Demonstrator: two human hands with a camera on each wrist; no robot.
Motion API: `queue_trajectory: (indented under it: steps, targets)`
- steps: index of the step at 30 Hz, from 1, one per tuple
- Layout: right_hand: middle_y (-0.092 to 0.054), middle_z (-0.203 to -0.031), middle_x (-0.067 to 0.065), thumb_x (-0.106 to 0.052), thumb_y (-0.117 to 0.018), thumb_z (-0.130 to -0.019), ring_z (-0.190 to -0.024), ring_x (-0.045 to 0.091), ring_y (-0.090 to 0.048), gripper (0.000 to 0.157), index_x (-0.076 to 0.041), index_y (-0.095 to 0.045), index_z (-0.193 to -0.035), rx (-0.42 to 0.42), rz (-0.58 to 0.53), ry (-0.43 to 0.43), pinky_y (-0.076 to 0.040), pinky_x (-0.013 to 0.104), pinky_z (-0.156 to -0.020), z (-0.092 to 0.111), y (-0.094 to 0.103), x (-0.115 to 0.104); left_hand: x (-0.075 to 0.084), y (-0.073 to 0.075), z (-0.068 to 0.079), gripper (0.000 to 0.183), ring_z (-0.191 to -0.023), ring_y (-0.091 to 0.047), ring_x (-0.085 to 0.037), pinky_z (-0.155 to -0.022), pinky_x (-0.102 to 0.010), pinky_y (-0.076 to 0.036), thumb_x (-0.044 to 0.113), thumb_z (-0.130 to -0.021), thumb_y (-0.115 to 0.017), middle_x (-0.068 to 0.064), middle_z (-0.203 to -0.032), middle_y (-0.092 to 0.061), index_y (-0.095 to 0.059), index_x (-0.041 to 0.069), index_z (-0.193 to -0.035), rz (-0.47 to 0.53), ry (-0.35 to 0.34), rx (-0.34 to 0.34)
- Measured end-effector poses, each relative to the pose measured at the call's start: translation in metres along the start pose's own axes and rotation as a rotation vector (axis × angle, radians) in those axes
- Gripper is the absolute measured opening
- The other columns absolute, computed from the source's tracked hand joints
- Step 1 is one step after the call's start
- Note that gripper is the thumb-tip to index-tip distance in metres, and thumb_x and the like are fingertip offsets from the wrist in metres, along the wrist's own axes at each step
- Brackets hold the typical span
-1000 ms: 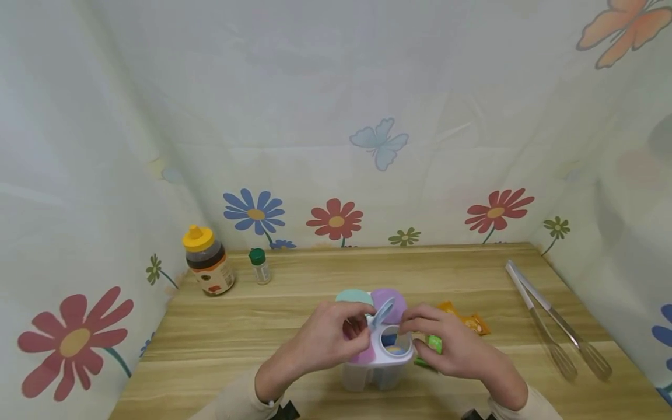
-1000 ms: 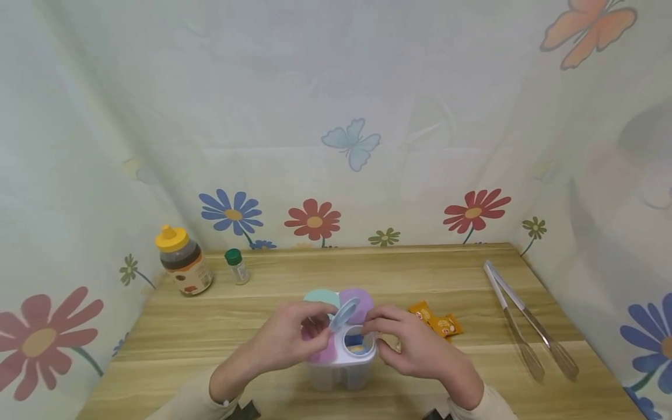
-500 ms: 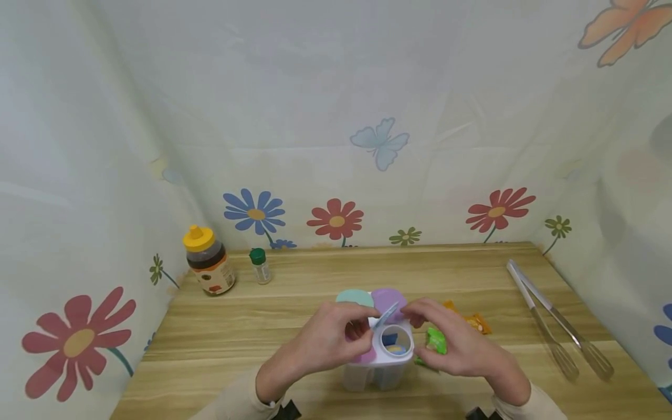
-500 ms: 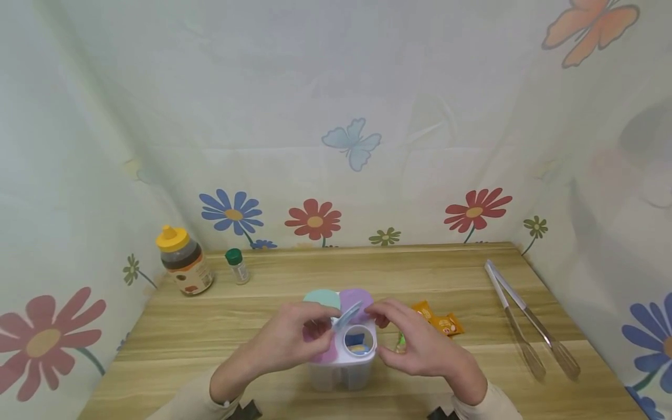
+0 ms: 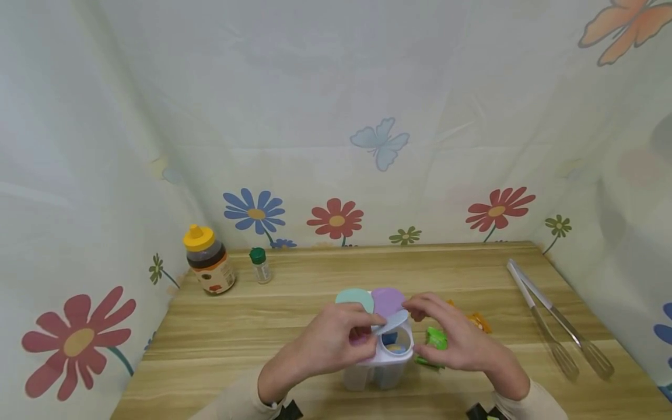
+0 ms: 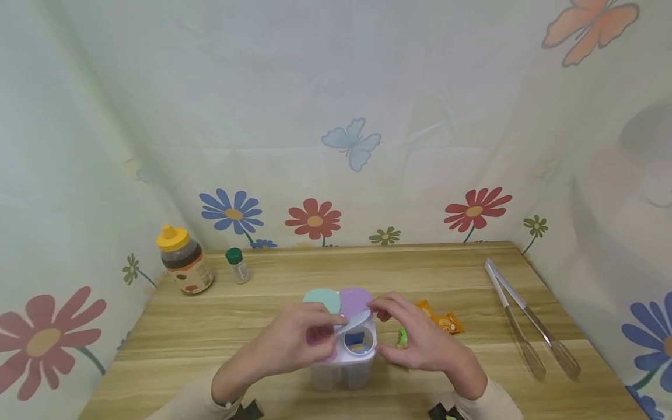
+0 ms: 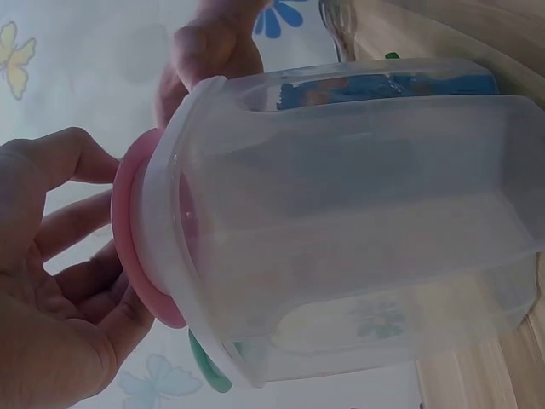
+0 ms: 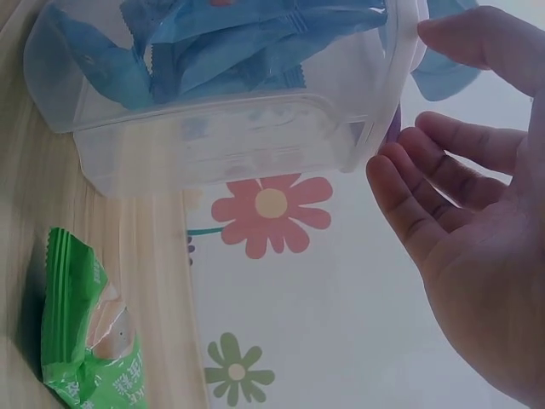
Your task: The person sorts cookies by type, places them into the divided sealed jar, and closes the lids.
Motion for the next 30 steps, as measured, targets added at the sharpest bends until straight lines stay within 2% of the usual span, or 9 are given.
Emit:
queue_trajectory:
  steps: [5,9,15,20,26,30]
  targets:
    - [-0.052,-0.13,0.004,-0.012,-0.079,-0.076,-0.107,0.016,-0.058,0.069,-0.005,-0.048,-0.138,0.016,-0.008,0.019,-0.052,0.028,-0.088,0.0,0.0,0.001,0.004,-0.002,0.001,0.027,-0.072,-0.05,-0.002,-0.056,-0.008,-0.043,0.027,-0.083,-0.072,0.008,-0.091,-0.062,-0.075,0.022,-0.11,-0.066,-0.021,-0.029]
    - [-0.052,-0.13,0.003,-0.014,-0.079,-0.077,-0.108,0.017,-0.057,0.069,-0.006,-0.048,-0.139,0.005,-0.007,-0.009,-0.052,0.029,-0.09,0.001,0.0,0.003,0.008,-0.004,0.001,0.026,-0.073,-0.046,-0.001,-0.055,-0.006,-0.038,0.026,-0.082,-0.073,0.007,-0.088,-0.06,-0.076,0.02,-0.108,-0.131,-0.069,-0.027]
    - [-0.049,-0.133,0.004,-0.019,-0.078,-0.081,-0.113,0.014,-0.055,0.07,-0.007,-0.045,-0.141,-0.03,-0.014,-0.069,-0.051,0.032,-0.094,0.003,0.001,0.005,0.013,-0.009,0.002,0.026,-0.079,-0.045,-0.002,-0.061,-0.004,-0.033,0.026,-0.08,-0.076,0.007,-0.086,-0.058,-0.076,0.021,-0.105,-0.248,-0.146,0.0]
    - [-0.05,-0.133,0.005,-0.019,-0.078,-0.081,-0.113,0.017,-0.056,0.069,-0.006,-0.046,-0.141,-0.042,-0.034,-0.084,-0.052,0.033,-0.094,0.005,0.0,0.007,0.014,-0.014,0.003,0.027,-0.084,-0.046,-0.004,-0.068,-0.009,-0.036,0.028,-0.079,-0.077,0.008,-0.088,-0.055,-0.076,0.023,-0.105,-0.315,-0.177,0.002]
    - [-0.049,-0.134,0.004,-0.019,-0.077,-0.082,-0.112,0.023,-0.058,0.068,-0.008,-0.046,-0.141,-0.05,-0.041,-0.099,-0.052,0.034,-0.093,0.005,-0.001,0.007,0.014,-0.017,0.003,0.026,-0.086,-0.045,-0.006,-0.071,-0.012,-0.037,0.028,-0.079,-0.076,0.007,-0.092,-0.055,-0.076,0.022,-0.104,-0.342,-0.193,0.006]
    - [-0.049,-0.136,0.003,-0.02,-0.077,-0.083,-0.114,0.021,-0.058,0.068,-0.009,-0.046,-0.142,-0.053,-0.032,-0.11,-0.052,0.035,-0.094,0.005,-0.001,0.007,0.016,-0.017,0.003,0.026,-0.099,-0.048,-0.01,-0.082,-0.016,-0.044,0.025,-0.079,-0.075,0.004,-0.108,-0.057,-0.074,0.02,-0.105,-0.325,-0.194,-0.009]
Point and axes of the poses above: each hand's wrist, its own z-axis away from the middle knuckle, its own y-axis out of the back of the hand, x = y × z, the point moved 3 cm from there along -z, towards the middle knuckle
